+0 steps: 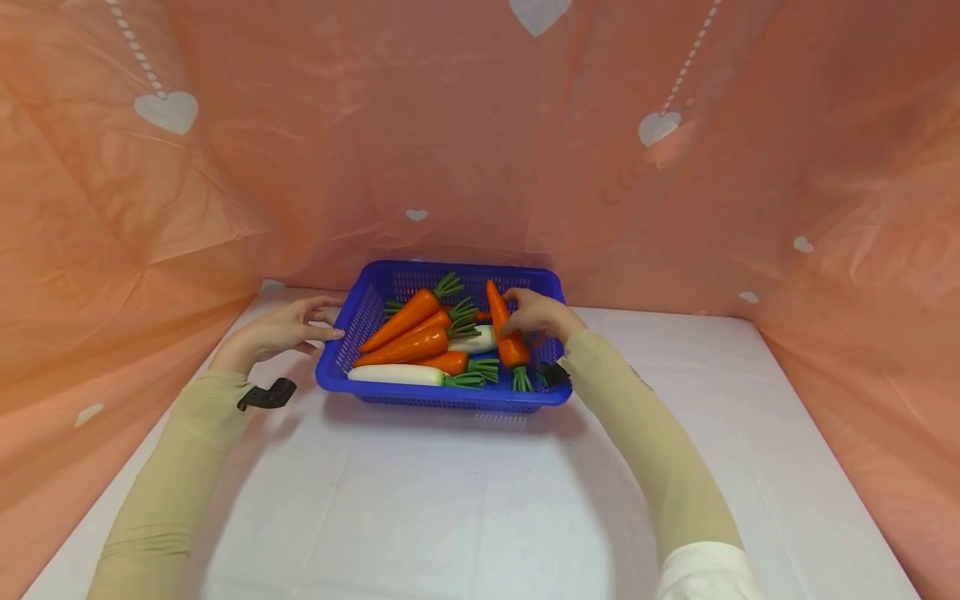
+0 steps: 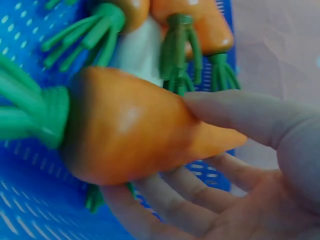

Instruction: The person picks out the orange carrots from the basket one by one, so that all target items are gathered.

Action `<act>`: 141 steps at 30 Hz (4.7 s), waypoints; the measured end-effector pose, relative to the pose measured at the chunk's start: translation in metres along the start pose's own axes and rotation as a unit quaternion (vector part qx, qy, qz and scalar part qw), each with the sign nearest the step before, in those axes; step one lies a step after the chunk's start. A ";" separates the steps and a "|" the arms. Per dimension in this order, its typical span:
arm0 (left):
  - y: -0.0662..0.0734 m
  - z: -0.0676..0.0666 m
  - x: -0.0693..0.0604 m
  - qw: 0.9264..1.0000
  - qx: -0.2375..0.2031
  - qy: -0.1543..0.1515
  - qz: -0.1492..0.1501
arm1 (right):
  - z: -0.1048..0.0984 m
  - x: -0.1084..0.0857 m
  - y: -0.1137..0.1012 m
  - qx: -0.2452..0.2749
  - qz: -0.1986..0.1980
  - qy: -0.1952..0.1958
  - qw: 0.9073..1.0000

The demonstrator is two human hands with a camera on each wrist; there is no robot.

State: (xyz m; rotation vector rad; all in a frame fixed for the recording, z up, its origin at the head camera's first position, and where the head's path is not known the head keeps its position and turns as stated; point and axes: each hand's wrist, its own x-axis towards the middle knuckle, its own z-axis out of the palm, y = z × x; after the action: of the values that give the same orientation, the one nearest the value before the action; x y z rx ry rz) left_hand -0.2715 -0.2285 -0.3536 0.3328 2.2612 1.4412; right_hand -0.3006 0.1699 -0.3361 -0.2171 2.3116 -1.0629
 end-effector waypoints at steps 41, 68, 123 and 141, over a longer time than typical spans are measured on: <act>-0.005 0.003 -0.002 1.000 -0.005 0.008 0.000 | -0.079 -0.100 0.098 0.147 -0.050 0.110 0.982; -0.012 0.002 0.001 1.000 -0.016 0.009 0.006 | -0.051 -0.078 0.159 0.111 0.028 0.108 0.988; -0.009 0.001 0.001 1.000 -0.016 0.002 0.009 | -0.066 -0.078 0.162 0.090 0.064 0.073 0.991; -0.009 0.000 0.002 1.000 0.004 -0.002 0.008 | -0.061 -0.077 0.159 0.106 0.049 0.065 0.991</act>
State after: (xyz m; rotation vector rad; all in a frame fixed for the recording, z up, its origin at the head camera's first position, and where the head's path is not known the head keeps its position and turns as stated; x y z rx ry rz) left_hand -0.2734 -0.2319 -0.3623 0.3574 2.2655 1.4394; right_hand -0.2577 0.3444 -0.3885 0.0509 2.2756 -1.2936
